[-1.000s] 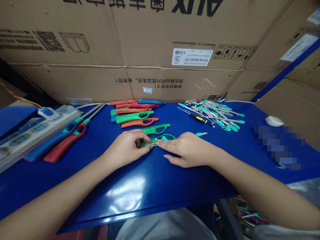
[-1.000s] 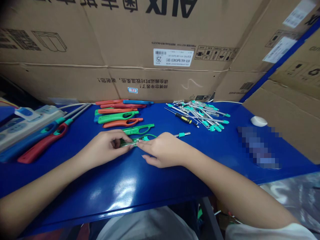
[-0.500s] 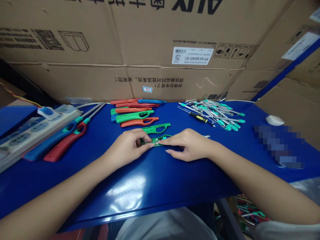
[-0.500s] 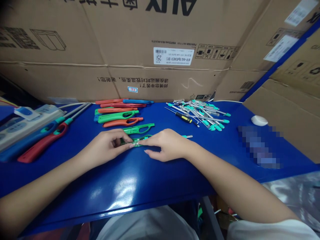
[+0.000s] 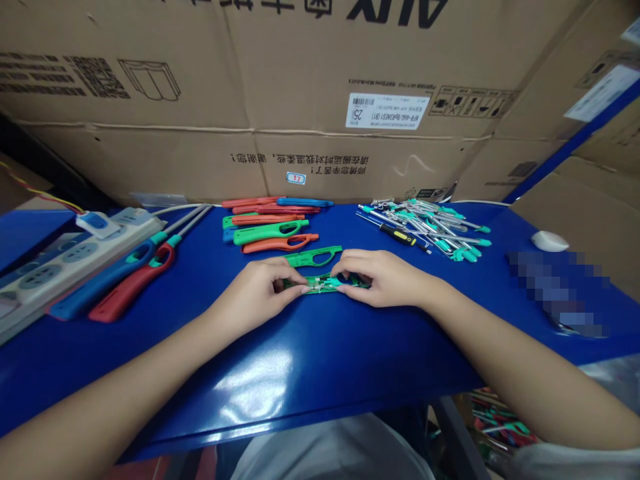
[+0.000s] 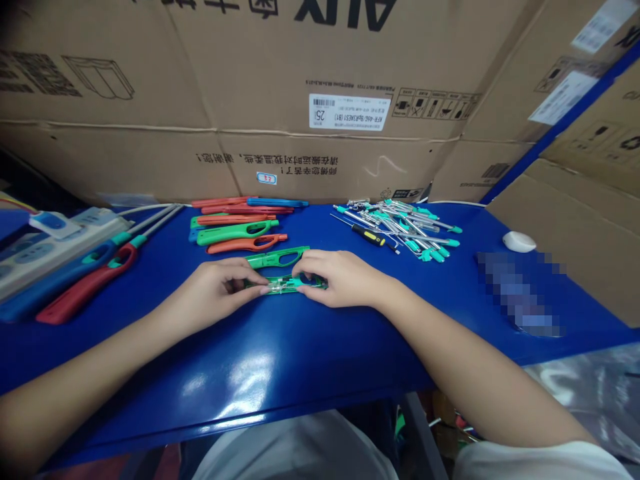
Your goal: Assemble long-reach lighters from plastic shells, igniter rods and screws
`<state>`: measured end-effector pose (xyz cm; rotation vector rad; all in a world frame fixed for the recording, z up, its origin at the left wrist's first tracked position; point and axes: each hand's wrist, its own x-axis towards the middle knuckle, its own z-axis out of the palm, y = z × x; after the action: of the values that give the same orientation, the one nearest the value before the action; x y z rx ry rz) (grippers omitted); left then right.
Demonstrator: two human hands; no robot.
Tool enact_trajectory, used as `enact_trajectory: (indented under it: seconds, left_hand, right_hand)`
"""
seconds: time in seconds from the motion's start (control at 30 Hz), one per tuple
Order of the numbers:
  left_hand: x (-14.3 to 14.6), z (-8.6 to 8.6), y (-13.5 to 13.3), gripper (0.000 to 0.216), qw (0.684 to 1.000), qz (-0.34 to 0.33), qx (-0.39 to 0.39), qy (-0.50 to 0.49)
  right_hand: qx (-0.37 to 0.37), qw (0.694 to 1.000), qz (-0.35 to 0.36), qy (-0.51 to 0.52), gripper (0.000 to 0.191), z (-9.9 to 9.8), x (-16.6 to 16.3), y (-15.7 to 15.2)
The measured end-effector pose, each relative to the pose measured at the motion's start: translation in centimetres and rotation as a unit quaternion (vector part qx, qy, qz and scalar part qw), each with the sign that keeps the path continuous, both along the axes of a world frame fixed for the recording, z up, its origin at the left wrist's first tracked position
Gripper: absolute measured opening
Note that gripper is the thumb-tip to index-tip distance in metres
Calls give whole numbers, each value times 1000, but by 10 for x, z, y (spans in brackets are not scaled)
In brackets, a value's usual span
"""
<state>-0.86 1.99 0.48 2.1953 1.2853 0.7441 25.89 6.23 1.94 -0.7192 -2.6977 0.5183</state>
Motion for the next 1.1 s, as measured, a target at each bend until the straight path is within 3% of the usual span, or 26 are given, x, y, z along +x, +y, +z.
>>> enact_trajectory:
  seconds: [0.3, 0.5, 0.6, 0.8, 1.1]
  left_hand:
    - [2, 3, -5, 12, 998, -13, 51, 41]
    - [1, 8, -10, 19, 978, -20, 133, 161]
    - [5, 11, -12, 23, 971, -35, 168, 167]
    - [14, 4, -17, 33, 966, -120, 153, 168]
    - [15, -5, -14, 37, 977, -115, 121, 136]
  right_hand:
    - [-67, 998, -14, 4, 19, 1, 2, 5]
    - [-70, 997, -6, -17, 18, 5, 8, 7]
    - [-61, 998, -3, -28, 15, 5, 7, 7]
    - [-54, 998, -13, -22, 12, 4, 4, 6]
    - [-73, 997, -5, 2, 13, 4, 5, 8]
